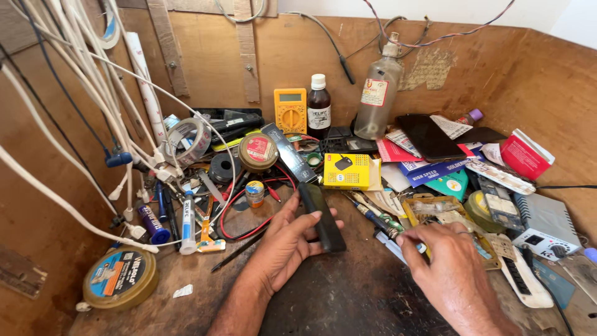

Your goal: The person disassembles a black mobile phone on a cluttered workbench. They remove the back cover, battery, and internal components, then separate the front screen and keypad assembly from the main body.

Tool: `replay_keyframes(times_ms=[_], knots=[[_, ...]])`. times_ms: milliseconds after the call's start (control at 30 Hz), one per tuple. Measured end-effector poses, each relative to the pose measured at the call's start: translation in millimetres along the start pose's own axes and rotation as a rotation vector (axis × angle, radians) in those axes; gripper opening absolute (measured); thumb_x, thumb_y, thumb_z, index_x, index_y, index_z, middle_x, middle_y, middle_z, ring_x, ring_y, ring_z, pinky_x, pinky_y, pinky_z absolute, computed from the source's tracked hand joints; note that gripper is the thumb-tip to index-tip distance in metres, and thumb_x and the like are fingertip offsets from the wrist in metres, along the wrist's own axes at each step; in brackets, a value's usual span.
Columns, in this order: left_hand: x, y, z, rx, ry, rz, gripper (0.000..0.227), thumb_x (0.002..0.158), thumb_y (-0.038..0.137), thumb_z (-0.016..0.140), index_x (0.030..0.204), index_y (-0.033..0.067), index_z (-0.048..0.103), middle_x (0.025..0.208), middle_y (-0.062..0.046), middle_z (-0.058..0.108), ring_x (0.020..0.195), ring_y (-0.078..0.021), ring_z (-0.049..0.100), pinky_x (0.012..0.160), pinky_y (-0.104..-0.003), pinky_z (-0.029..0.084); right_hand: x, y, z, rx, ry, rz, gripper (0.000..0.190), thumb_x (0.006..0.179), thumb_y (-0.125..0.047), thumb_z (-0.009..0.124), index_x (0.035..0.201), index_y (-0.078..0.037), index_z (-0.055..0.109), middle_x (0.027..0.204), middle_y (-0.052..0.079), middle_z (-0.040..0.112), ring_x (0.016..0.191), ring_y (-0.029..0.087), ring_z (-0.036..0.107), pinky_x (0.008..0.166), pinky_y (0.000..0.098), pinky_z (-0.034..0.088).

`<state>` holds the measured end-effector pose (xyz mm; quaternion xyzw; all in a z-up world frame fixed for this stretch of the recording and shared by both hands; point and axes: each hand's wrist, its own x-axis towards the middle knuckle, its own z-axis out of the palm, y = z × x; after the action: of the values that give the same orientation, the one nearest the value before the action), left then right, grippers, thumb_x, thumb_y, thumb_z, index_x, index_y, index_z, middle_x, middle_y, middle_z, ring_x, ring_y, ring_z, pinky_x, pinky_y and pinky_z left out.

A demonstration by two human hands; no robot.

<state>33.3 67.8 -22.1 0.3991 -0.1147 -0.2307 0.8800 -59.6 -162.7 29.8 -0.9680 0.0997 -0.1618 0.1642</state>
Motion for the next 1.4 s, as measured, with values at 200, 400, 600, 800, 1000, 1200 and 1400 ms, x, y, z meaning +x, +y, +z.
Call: replay_keyframes(times_ms=[200,400,600,800,1000,1200,1400], knots=[[1,3,5,0.005,0.108,-0.052,0.049,0.094,0.005,0.053,0.142,0.0045,0.042,0.124,-0.024,0.068,0.109,-0.0339,0.072,0.084,-0.051,0.065,1,3,8,-0.113,-0.109,-0.003,0.039,0.077,-0.031,0.087,0.106,-0.007,0.077,0.101,0.008,0.074,0.100,0.027,0.061,0.094,0.0411,0.050],[0,3,8,0.047,0.098,-0.042,0.046,0.096,0.005,0.053,0.140,0.0035,0.041,0.123,-0.025,0.067,0.106,-0.0340,0.073,0.083,-0.051,0.065,-2,1,12,-0.076,-0.025,-0.054,0.028,0.076,-0.024,0.087,0.098,-0.009,0.079,0.093,0.008,0.073,0.100,0.030,0.059,0.092,0.0431,0.048],[3,-7,5,0.083,0.103,0.012,0.045,0.096,0.008,0.057,0.138,0.0019,0.042,0.118,-0.026,0.069,0.098,-0.0326,0.075,0.079,-0.050,0.066,-4,0,10,0.040,0.118,-0.088,0.025,0.074,-0.024,0.085,0.094,-0.010,0.080,0.089,0.007,0.077,0.094,0.028,0.063,0.086,0.0413,0.052],[3,-13,22,0.296,0.289,0.037,0.052,0.087,0.012,0.066,0.134,0.0037,0.047,0.108,-0.022,0.067,0.080,-0.0349,0.071,0.066,-0.055,0.063,2,-4,4,0.120,0.111,0.032,0.019,0.078,-0.022,0.084,0.092,-0.010,0.081,0.080,0.008,0.079,0.091,0.025,0.066,0.084,0.0405,0.054],[-13,-11,35,1.140,0.413,0.421,0.061,0.084,0.021,0.073,0.140,0.0059,0.056,0.112,-0.021,0.073,0.103,-0.0357,0.072,0.090,-0.046,0.056,2,-11,12,0.140,-0.081,-0.023,0.023,0.077,-0.028,0.085,0.093,-0.011,0.081,0.081,0.005,0.078,0.088,0.021,0.063,0.078,0.0371,0.057],[-14,-8,39,1.244,0.416,0.367,0.055,0.087,0.021,0.070,0.136,0.0025,0.054,0.121,-0.020,0.061,0.116,-0.0336,0.061,0.098,-0.045,0.049,15,0,32,0.004,0.039,-0.108,0.020,0.086,-0.022,0.075,0.094,-0.005,0.081,0.086,0.013,0.075,0.084,0.026,0.062,0.080,0.0411,0.053],[-17,-5,41,1.186,0.393,0.532,0.036,0.091,0.019,0.067,0.123,0.0007,0.064,0.121,-0.016,0.063,0.115,-0.0327,0.063,0.096,-0.044,0.051,42,9,43,-0.136,0.085,-0.166,0.021,0.085,-0.015,0.072,0.099,-0.001,0.079,0.092,0.016,0.074,0.084,0.027,0.063,0.082,0.0410,0.053]])
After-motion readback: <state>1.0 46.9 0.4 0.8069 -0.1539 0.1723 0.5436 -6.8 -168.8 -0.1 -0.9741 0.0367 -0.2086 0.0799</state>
